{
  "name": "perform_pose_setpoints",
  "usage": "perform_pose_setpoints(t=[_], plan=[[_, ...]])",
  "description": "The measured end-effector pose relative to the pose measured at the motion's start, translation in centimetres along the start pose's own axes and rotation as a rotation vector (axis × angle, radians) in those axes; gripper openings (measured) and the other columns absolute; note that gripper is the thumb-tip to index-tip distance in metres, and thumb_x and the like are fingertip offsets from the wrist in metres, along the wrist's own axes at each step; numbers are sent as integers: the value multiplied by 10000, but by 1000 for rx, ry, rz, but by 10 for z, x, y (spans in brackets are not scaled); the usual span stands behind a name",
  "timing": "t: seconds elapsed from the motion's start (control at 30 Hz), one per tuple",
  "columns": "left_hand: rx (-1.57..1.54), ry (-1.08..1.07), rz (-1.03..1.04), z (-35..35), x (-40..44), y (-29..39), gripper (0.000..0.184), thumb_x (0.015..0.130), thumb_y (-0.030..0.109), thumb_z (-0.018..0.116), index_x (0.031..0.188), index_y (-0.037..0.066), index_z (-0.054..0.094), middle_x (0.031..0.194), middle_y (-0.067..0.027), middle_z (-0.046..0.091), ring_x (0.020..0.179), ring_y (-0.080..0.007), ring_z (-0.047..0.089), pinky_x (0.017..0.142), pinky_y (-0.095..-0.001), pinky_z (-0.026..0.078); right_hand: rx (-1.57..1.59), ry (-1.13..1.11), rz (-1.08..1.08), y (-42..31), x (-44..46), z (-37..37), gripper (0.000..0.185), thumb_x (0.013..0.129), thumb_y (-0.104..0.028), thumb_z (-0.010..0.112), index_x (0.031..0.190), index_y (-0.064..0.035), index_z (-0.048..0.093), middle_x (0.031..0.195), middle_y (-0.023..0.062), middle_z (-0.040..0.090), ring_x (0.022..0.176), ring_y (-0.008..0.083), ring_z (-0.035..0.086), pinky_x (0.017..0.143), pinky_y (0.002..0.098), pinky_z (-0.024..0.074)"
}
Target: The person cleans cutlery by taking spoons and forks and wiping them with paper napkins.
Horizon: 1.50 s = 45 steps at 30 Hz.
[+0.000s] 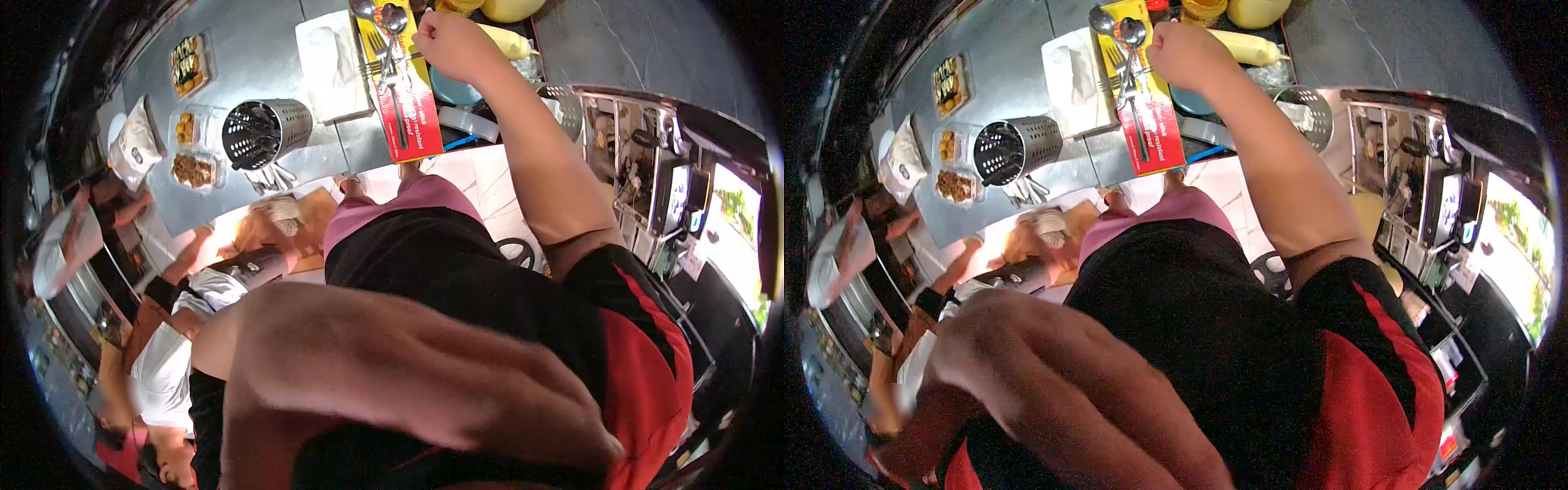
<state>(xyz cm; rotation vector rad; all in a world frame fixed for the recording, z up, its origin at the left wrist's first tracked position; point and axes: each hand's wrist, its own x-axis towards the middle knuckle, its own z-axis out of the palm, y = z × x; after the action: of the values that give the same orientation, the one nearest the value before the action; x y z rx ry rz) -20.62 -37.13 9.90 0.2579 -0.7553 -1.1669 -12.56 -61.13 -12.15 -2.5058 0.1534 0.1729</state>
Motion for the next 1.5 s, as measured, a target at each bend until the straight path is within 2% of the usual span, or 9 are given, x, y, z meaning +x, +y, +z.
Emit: perform_pose_setpoints(t=[0.5, 0.57, 0.63, 0.7, 0.77, 0.87, 1.23, 1.37, 1.5], plan=[[123, -46, -81, -12, -4, -13, 435, 1051, 419, 671, 1042, -10, 738, 1065, -185, 762, 981, -292, 732, 859, -394, 572, 30, -109, -115, -23, 31, -29, 290, 972, -279, 648, 1007, 5, 693, 926, 268, 724, 864, 444, 715, 796, 500, 555], [291, 201, -205, -41, -33, -20, 421, 1051, 407, 678, 1031, -9, 742, 1069, -179, 765, 989, -287, 734, 865, -387, 570, 42, -128, -133, -23, 32, -31, 294, 985, -288, 654, 1014, 3, 687, 919, 239, 741, 841, 418, 722, 769, 484, 552], [348, 770, -391, -99, -79, -52, 292, 1047, 278, 663, 940, 14, 730, 921, -106, 750, 860, -201, 715, 806, -339, 560, 89, -157, -179, -12, 28, -27, 293, 965, -323, 669, 982, -31, 689, 877, 173, 733, 825, 349, 722, 758, 451, 554], [877, 1289, -725, -179, -133, -110, 220, 991, 230, 696, 1031, 21, 747, 857, -56, 740, 790, -120, 701, 701, -345, 570, 144, -192, -202, -2, 21, -24, 281, 976, -323, 679, 965, -43, 679, 821, 86, 686, 775, 234, 658, 715, 381, 518], [960, 1335, -761, -223, -155, -148, 277, 968, 266, 721, 1080, 15, 761, 880, -128, 775, 778, -227, 753, 711, -403, 596, 202, -247, -202, 2, 10, -26, 264, 1018, -289, 684, 963, -32, 656, 750, -22, 601, 690, 72, 532, 640, 274, 445], [1473, 1415, -713, -247, -144, -180, 325, 970, 301, 655, 1144, 60, 786, 980, -232, 778, 934, -378, 765, 868, -469, 600, 194, -297, -168, 15, 4, -25, 247, 1027, -272, 677, 952, -38, 659, 763, -39, 604, 697, 60, 530, 637, 267, 439], [1137, 1608, -633, -253, -138, -175, 388, 907, 365, 657, 1082, 47, 792, 923, -221, 766, 867, -365, 750, 833, -446, 588, 96, -223, -216, -3, 21, -40, 272, 1010, -295, 679, 972, -28, 653, 761, 4, 627, 695, 99, 563, 661, 290, 468], [1371, 1525, -598, -234, -142, -174, 322, 927, 314, 654, 941, 3, 736, 864, -228, 741, 839, -381, 743, 793, -459, 582, -173, -124, -239, -21, 61, -19, 338, 995, -346, 662, 1082, -21, 696, 964, 165, 771, 906, 302, 755, 812, 434, 574], [1425, 1472, -578, -207, -148, -177, 223, 970, 204, 652, 914, -10, 677, 755, -206, 686, 685, -327, 709, 657, -432, 560, -230, -56, -213, -43, 89, -1, 345, 975, -264, 612, 1220, -41, 704, 1175, 216, 762, 1103, 398, 737, 939, 503, 584]])
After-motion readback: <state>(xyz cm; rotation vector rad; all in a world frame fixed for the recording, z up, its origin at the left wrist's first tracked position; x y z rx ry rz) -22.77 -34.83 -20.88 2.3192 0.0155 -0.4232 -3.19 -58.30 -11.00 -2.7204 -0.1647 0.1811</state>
